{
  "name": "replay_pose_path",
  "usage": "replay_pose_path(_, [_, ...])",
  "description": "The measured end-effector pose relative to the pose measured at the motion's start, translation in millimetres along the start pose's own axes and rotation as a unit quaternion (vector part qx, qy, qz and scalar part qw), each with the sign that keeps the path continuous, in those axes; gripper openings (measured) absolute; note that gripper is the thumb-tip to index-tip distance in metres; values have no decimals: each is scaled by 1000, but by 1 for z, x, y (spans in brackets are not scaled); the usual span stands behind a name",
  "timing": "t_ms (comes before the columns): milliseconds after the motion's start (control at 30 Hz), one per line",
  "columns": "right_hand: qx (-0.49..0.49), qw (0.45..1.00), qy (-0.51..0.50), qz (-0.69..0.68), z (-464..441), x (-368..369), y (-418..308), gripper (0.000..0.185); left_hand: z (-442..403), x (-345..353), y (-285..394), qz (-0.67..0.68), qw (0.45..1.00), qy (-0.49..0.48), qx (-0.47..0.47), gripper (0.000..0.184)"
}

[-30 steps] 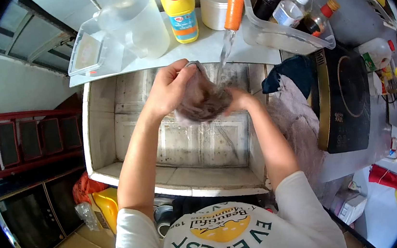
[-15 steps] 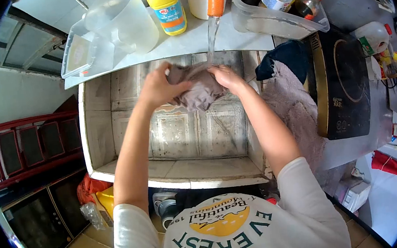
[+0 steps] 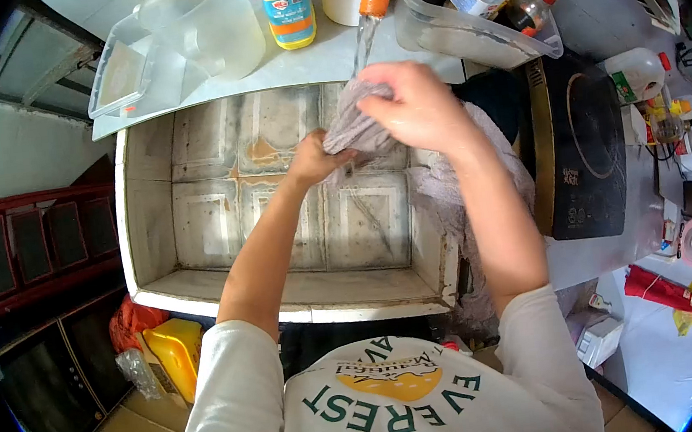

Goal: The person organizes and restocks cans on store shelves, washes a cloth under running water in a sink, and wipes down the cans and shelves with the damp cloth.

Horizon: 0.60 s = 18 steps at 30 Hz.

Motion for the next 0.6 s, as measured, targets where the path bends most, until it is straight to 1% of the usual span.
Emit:
replay_pose_path(33, [-19,999,19,-41,4,-9,-10,27,4,-3,-12,-68,997,36,-12,47])
replay_pose_path(67, [-44,994,40,-90,9,-18,-20,28,23,-22,16,-63,996,29,-54,49])
replay_pose_path(100, [-70,986,61,-136,13,-24,-27,30,25,-28,23,-63,996,29,-55,49])
replay_pose_path(167, [-67,983,76,-153,14,-15,-23,30,27,-32,26,93,990,15,-105,46])
replay_pose_path(200, [-23,992,77,-99,7,4,-1,31,25,-33,16,120,987,-3,-111,39])
replay_pose_path(233, [15,996,79,-45,-4,22,24,32,22,-37,10,120,987,3,-109,39])
replay_pose_path(267, [63,997,21,34,-9,38,54,33,24,-41,4,162,978,2,-132,37])
replay_pose_path(300, [110,987,-36,113,-11,51,84,34,25,-45,-3,202,967,1,-153,35])
replay_pose_path(333, [113,986,-8,121,-10,60,107,34,21,-47,-14,192,966,-2,-174,33])
replay_pose_path(367, [118,985,14,127,-7,65,125,35,17,-55,-2,193,966,6,-172,33])
replay_pose_path(433, [191,981,40,15,1,69,141,37,27,-61,34,226,952,27,-206,31])
replay_pose_path(467, [210,976,36,45,4,74,151,38,20,-56,35,205,966,38,-152,33])
replay_pose_path(500, [179,971,62,145,10,84,159,43,11,-54,43,205,967,37,-147,33])
replay_pose_path(533, [171,969,105,147,18,94,167,47,4,-50,52,108,990,48,-76,36])
replay_pose_path(567, [162,965,146,147,22,99,167,52,0,-46,64,10,998,60,-5,39])
replay_pose_path(600, [230,971,56,-42,18,93,161,59,-1,-44,79,11,998,61,-6,39])
Point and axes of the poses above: each hand's wrist, its own z-axis away from the middle knuckle, its own x-axis out of the palm, y = z × x, the point moved 1 cm from there along -z, towards the middle knuckle, and after that the axes turned 2 degrees about -z, right-handed, at the moved point
